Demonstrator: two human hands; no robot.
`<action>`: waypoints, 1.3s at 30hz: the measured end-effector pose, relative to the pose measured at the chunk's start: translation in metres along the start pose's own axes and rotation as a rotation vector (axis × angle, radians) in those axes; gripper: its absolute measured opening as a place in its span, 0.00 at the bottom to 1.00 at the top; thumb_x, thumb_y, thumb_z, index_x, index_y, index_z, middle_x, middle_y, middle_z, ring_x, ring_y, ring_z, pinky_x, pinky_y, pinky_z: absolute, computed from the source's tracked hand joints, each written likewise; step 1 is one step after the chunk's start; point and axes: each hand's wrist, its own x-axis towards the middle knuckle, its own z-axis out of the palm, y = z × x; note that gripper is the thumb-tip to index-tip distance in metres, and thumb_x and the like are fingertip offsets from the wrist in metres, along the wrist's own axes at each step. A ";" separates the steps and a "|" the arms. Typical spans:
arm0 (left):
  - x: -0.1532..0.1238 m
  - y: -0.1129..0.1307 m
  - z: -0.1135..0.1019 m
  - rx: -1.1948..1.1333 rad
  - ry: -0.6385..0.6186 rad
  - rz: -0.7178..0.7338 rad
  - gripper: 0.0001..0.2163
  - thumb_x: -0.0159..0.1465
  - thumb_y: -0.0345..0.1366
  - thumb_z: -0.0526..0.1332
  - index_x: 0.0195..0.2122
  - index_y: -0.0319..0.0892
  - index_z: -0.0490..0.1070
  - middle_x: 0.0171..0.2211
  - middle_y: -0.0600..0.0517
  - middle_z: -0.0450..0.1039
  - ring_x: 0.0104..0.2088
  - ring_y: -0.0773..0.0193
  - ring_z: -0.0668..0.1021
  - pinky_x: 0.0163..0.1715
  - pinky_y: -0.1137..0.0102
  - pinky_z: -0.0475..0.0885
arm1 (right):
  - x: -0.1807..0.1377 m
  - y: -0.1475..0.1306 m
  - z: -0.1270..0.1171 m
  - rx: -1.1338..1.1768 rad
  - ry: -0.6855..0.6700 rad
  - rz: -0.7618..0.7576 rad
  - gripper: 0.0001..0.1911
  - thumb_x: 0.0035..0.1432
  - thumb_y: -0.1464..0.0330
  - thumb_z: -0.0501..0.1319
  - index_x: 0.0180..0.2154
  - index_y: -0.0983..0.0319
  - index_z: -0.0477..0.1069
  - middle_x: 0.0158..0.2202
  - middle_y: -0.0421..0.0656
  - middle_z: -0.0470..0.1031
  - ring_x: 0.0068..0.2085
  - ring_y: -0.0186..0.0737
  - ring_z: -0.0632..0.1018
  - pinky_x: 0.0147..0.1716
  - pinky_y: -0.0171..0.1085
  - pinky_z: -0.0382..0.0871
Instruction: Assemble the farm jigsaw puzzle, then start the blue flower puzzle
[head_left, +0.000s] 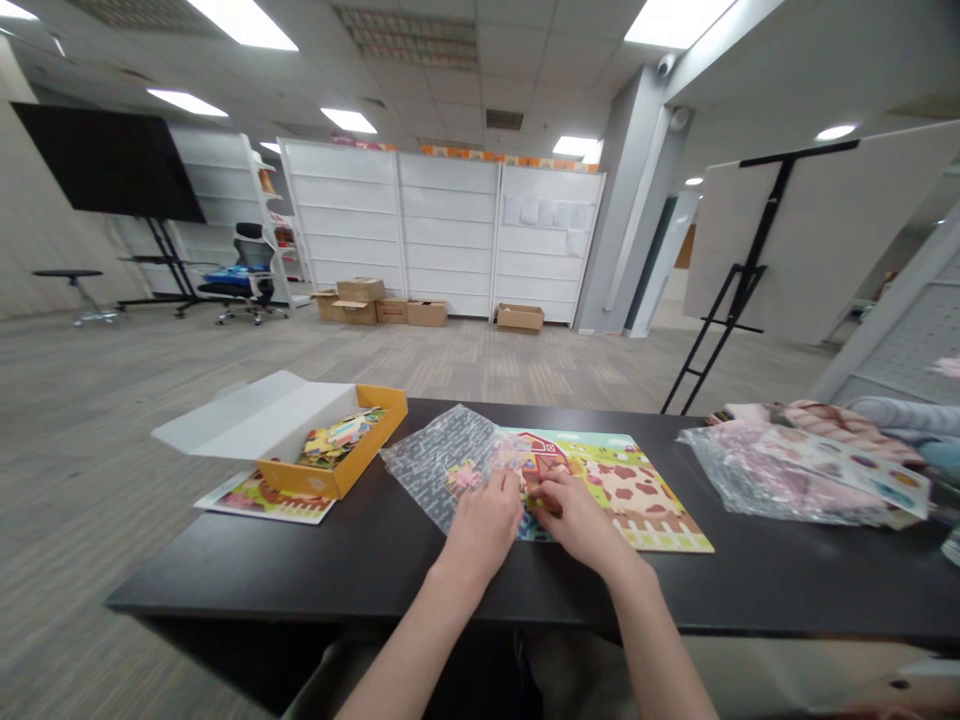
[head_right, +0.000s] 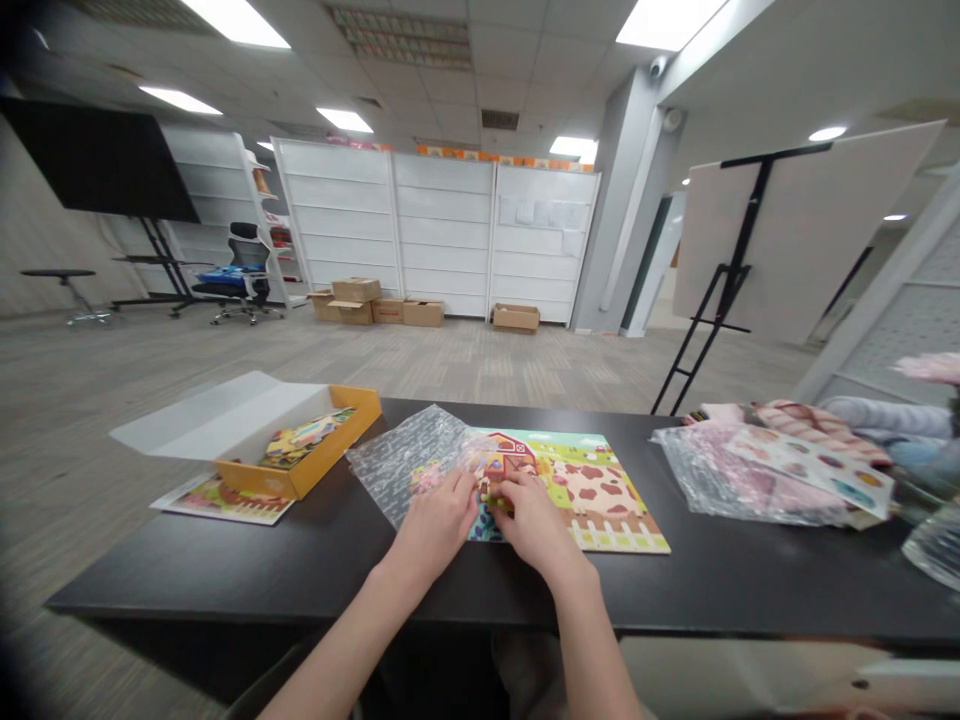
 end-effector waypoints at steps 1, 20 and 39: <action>0.000 -0.001 0.000 -0.021 0.021 -0.014 0.09 0.72 0.31 0.50 0.47 0.42 0.69 0.43 0.47 0.74 0.40 0.56 0.81 0.34 0.66 0.76 | 0.000 -0.001 0.000 -0.003 0.011 -0.003 0.06 0.60 0.72 0.62 0.37 0.61 0.78 0.45 0.50 0.77 0.48 0.48 0.75 0.52 0.47 0.69; -0.008 -0.034 -0.021 -0.413 0.110 0.060 0.06 0.65 0.41 0.64 0.38 0.45 0.73 0.41 0.51 0.76 0.45 0.57 0.77 0.45 0.66 0.71 | 0.001 -0.034 -0.011 0.544 0.053 0.132 0.14 0.61 0.57 0.62 0.31 0.61 0.74 0.29 0.41 0.77 0.30 0.37 0.75 0.30 0.35 0.68; -0.006 -0.061 -0.021 -0.539 0.251 -0.102 0.05 0.65 0.34 0.59 0.37 0.44 0.74 0.32 0.53 0.78 0.33 0.63 0.78 0.34 0.70 0.70 | 0.007 -0.059 0.005 0.684 -0.015 0.133 0.16 0.60 0.57 0.63 0.41 0.63 0.78 0.37 0.45 0.80 0.32 0.38 0.77 0.31 0.36 0.70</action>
